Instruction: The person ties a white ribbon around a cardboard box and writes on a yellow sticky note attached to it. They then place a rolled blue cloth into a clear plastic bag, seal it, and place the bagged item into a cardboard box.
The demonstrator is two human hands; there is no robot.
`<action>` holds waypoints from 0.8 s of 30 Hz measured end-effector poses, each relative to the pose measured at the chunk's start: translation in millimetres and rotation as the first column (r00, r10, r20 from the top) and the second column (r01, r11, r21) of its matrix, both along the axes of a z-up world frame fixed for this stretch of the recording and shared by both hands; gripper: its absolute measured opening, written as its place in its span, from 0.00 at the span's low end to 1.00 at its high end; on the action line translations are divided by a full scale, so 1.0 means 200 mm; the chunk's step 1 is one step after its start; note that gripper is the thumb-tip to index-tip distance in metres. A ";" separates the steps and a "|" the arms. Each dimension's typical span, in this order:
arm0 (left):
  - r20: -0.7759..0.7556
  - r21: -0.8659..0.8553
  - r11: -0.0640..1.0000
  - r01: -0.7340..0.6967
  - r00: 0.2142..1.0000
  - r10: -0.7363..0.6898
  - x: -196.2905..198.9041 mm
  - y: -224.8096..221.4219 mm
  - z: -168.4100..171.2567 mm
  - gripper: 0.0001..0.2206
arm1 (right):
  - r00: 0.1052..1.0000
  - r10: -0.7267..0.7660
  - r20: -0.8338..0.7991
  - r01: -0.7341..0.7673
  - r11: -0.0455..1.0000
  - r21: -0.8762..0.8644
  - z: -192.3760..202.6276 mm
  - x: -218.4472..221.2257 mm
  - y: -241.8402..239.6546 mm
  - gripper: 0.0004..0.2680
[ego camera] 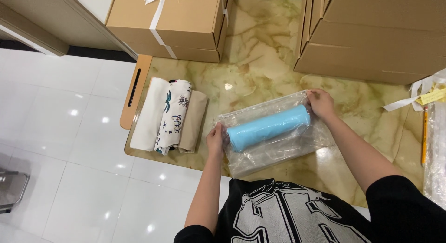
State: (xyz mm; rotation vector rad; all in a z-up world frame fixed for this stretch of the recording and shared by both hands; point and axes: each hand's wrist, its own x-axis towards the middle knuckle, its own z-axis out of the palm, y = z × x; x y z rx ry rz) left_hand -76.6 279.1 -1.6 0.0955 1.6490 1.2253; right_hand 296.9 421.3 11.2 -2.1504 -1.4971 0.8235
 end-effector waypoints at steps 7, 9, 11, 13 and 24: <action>-0.049 -0.076 0.991 0.107 0.993 -0.111 0.04 -0.05 0.13 0.23 | 0.980 -0.012 -0.200 -0.027 0.981 -0.193 0.06 0.11 -0.20 0.22; -0.048 -0.086 0.988 0.126 0.990 -0.130 0.06 -0.08 0.19 0.24 | 0.963 -0.038 -0.267 -0.026 0.972 -0.234 0.04 0.15 -0.26 0.24; -0.069 -0.114 0.979 0.171 0.981 -0.180 0.05 -0.10 0.21 0.25 | 0.907 -0.086 -0.412 -0.016 0.971 -0.237 0.07 0.18 -0.33 0.28; -0.099 -0.142 0.955 0.260 0.956 -0.275 0.07 -0.11 0.34 0.32 | 0.901 -0.065 -0.429 -0.052 0.966 -0.255 0.27 0.09 -0.34 0.29; -0.193 -0.184 0.859 0.477 0.839 -0.508 0.02 -0.22 0.36 0.42 | 0.814 -0.098 -0.572 -0.213 0.866 -0.452 0.31 0.19 -0.33 0.31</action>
